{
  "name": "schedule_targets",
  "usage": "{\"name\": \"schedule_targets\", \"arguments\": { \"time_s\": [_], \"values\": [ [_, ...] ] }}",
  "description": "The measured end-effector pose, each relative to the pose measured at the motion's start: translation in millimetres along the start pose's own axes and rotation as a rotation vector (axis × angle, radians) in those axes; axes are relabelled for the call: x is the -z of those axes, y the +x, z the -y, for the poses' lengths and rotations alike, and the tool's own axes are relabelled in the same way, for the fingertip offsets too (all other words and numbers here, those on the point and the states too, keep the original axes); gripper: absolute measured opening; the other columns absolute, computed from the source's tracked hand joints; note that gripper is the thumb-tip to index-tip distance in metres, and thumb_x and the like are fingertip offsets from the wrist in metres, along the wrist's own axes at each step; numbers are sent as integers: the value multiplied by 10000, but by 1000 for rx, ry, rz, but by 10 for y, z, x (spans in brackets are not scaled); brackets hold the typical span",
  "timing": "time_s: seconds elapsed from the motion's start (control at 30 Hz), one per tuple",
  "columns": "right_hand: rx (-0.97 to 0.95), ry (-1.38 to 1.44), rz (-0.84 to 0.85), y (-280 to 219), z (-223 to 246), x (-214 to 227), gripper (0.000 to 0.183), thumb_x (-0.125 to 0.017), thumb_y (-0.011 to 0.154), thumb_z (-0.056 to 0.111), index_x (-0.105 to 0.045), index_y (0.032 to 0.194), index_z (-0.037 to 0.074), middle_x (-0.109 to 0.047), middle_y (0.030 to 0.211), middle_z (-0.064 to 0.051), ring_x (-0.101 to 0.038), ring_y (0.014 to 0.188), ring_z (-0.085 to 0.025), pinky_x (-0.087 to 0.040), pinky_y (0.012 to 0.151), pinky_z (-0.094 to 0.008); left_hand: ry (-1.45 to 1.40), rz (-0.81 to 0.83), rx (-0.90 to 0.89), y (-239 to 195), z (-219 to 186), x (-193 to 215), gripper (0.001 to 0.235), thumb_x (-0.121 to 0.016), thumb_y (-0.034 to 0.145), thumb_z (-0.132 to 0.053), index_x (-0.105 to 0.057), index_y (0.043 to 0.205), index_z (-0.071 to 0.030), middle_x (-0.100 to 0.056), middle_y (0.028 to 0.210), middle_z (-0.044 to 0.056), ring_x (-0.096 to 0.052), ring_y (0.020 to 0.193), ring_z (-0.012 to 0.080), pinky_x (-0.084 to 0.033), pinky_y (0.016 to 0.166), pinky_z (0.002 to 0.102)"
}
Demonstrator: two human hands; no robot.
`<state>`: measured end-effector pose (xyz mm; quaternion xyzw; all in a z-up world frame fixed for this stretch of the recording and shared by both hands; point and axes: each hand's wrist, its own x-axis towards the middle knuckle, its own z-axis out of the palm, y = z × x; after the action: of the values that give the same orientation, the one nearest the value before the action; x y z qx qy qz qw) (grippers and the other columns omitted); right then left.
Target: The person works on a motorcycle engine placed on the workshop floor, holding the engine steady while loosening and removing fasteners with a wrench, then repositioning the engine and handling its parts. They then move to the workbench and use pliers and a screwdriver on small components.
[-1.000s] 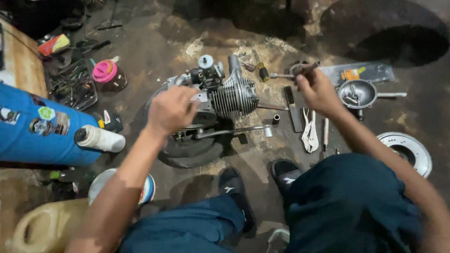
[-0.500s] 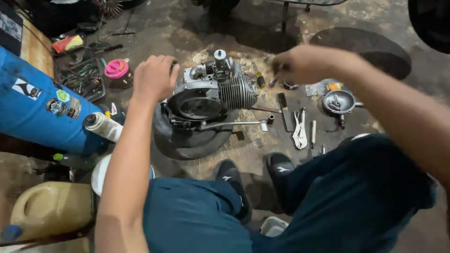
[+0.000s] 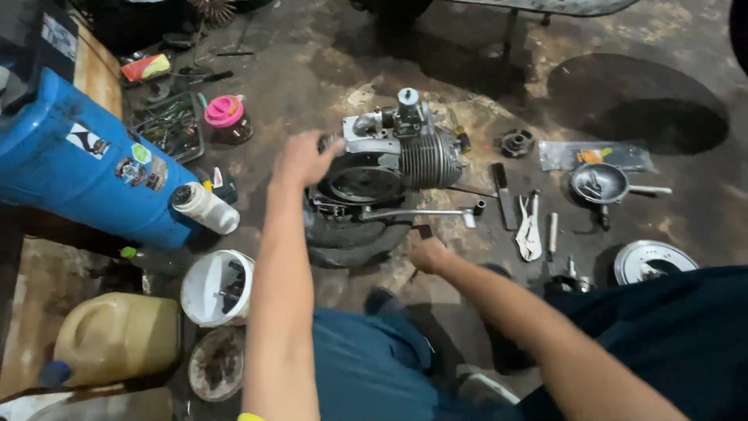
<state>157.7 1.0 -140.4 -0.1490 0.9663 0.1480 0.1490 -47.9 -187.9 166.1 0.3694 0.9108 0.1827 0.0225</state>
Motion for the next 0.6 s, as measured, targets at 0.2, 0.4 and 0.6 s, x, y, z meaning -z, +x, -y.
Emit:
{"name": "schedule_targets", "arguments": {
  "time_s": [0.2,0.4,0.6],
  "values": [
    [-117,257,64,275,221,-783,156,-622,911,139,-775,883,127,-772,881,-94,-774,807,-282,-626,638,-473,-80,-130,-33,16,315,-539,550,-615,959,-626,-711,1264,-179,-563,1371,135,-600,1218,449,-513,1031,526],
    [-237,358,140,135,337,-910,210,-579,947,136,-769,1021,89,-767,1063,-107,-774,947,-281,-632,767,-445,-128,-173,-43,16,339,-558,538,-695,906,-624,-735,1218,-187,-575,1301,121,-600,1218,430,-511,1037,494],
    [-392,592,13,-383,59,299,358,-692,935,432,-802,955,92,-792,867,-108,-786,883,-283,-612,729,-428,-94,-153,-15,23,39,-466,768,-654,851,-765,-635,1350,-181,-524,1327,112,-547,1285,408,-488,1045,536]
  ]
}}
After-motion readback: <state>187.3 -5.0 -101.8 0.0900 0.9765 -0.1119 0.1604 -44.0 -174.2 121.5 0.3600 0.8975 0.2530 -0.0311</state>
